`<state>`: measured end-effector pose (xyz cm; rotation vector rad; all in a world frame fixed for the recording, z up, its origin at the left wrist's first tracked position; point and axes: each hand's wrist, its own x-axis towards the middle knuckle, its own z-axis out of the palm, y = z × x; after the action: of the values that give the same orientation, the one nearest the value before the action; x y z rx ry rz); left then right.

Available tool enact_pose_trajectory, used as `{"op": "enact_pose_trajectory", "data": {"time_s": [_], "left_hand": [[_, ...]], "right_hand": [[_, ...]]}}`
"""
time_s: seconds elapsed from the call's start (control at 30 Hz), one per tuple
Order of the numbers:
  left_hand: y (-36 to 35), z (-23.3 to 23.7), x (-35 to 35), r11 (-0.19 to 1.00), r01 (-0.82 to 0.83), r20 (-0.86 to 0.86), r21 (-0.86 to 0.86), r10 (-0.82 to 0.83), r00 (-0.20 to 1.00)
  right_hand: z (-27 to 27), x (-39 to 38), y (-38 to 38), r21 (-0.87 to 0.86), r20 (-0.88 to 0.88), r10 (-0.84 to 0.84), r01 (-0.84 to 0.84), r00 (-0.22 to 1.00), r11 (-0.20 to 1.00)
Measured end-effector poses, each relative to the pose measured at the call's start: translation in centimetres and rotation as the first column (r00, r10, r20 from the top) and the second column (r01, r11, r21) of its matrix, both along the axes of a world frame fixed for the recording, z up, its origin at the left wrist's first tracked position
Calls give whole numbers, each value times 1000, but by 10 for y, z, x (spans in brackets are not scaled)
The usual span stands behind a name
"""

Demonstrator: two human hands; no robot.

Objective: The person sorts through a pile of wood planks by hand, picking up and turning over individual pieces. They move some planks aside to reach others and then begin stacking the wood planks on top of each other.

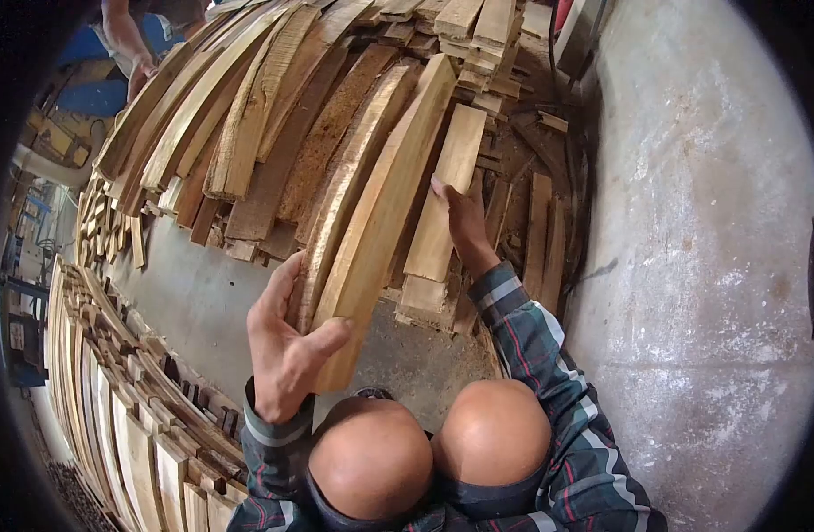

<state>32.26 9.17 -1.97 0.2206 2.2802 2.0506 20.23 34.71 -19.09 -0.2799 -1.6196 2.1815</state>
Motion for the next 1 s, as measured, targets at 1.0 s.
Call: {"op": "enact_pose_trajectory", "data": {"time_s": [1.0], "left_hand": [[58,-101,-19,673,-319,-528,-668,-126,840]], "right_hand": [[9,0,8,196,270,21,-77,963,978]]}}
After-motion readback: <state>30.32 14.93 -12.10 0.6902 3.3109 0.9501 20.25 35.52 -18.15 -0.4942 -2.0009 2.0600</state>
